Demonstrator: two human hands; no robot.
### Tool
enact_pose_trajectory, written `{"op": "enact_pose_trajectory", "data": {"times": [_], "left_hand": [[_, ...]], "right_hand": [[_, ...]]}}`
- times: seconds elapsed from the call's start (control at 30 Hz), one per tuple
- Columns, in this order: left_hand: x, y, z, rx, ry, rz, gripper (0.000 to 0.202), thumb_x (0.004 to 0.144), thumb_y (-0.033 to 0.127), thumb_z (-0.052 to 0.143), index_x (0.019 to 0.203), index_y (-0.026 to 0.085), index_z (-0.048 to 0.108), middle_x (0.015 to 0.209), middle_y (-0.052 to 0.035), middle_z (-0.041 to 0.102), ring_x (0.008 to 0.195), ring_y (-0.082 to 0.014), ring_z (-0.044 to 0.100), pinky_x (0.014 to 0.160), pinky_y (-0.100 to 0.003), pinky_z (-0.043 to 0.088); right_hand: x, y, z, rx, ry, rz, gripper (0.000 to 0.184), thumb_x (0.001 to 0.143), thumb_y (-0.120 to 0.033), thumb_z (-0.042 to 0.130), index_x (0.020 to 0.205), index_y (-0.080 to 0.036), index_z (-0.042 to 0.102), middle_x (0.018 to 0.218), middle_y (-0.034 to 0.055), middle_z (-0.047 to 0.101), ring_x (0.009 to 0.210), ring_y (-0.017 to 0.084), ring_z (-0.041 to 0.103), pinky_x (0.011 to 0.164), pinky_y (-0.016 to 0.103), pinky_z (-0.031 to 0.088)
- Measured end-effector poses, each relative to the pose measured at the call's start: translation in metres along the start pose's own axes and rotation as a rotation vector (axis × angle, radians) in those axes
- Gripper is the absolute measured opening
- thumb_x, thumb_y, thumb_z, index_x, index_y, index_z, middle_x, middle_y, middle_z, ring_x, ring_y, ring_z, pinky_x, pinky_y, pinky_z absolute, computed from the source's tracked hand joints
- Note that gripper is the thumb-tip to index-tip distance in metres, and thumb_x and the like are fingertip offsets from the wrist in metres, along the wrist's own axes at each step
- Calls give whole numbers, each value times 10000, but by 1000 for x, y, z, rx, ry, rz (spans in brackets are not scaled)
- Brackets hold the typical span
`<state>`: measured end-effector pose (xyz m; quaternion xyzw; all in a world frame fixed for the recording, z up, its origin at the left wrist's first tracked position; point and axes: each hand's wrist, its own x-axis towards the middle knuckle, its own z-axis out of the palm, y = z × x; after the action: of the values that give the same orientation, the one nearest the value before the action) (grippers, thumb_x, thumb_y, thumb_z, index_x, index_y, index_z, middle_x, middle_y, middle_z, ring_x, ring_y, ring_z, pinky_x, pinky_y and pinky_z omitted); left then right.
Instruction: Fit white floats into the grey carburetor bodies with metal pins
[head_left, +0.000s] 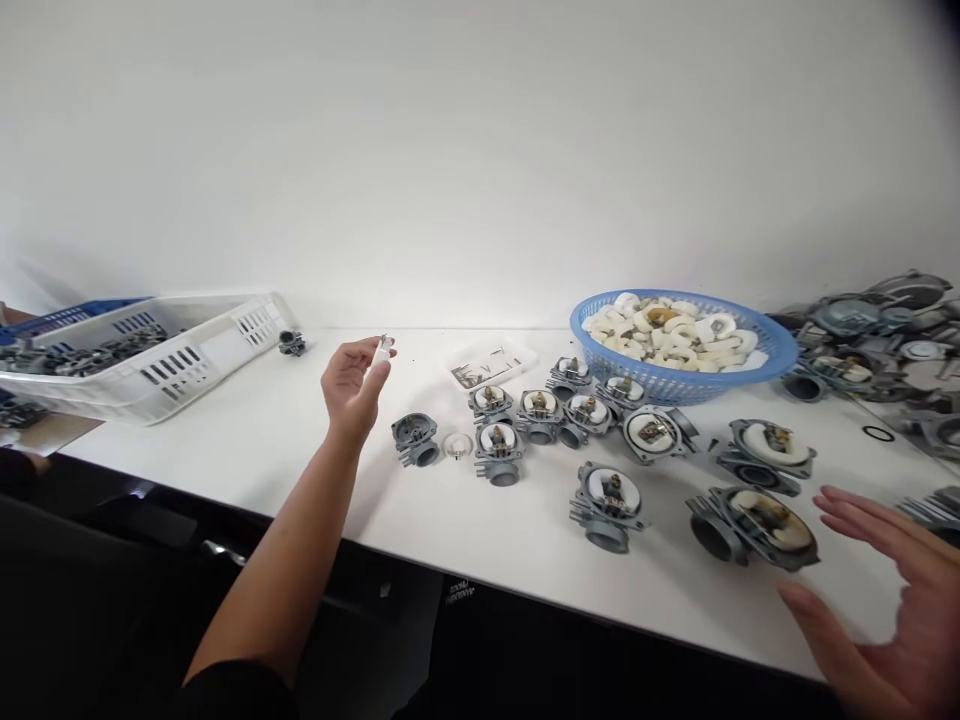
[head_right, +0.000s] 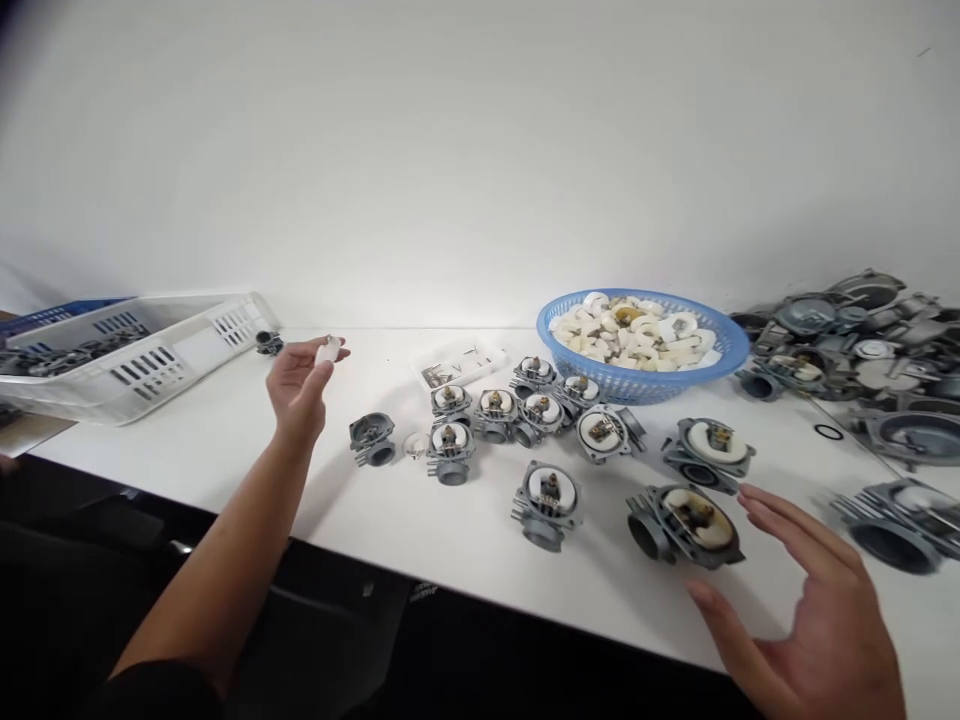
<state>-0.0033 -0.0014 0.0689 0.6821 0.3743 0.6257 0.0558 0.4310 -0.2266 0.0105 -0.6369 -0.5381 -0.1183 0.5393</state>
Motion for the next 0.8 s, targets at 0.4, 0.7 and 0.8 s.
{"op": "enact_pose_trajectory", "data": {"times": [0.4, 0.7, 0.8], "left_hand": [[-38, 118, -59, 161, -203, 170, 437, 853, 489, 668, 1247, 301, 658, 1238, -68, 675, 1164, -299, 628, 1041, -510, 512], [-44, -30, -98, 520, -378, -404, 537, 836, 553, 598, 1253, 224, 678, 1211, -105, 701, 1022, -273, 654, 916, -403, 538], [-47, -69, -95, 607, -369, -457, 494, 796, 512, 648, 1183, 213, 713, 1096, -124, 729, 1028, -320, 664, 954, -468, 517]], "right_hand": [[-32, -1, -15, 181, -9, -284, 559, 872, -406, 686, 1390, -256, 537, 1306, 163, 592, 1199, 396, 597, 866, 598, 575], [-15, -8, -13, 191, 21, -319, 453, 866, -366, 695, 1285, -234, 588, 1228, 145, 634, 1045, 330, 657, 824, 506, 581], [-12, -4, -9, 144, -21, -232, 442, 858, -430, 697, 1270, -296, 609, 1206, 130, 651, 937, 329, 680, 839, 556, 565]]}}
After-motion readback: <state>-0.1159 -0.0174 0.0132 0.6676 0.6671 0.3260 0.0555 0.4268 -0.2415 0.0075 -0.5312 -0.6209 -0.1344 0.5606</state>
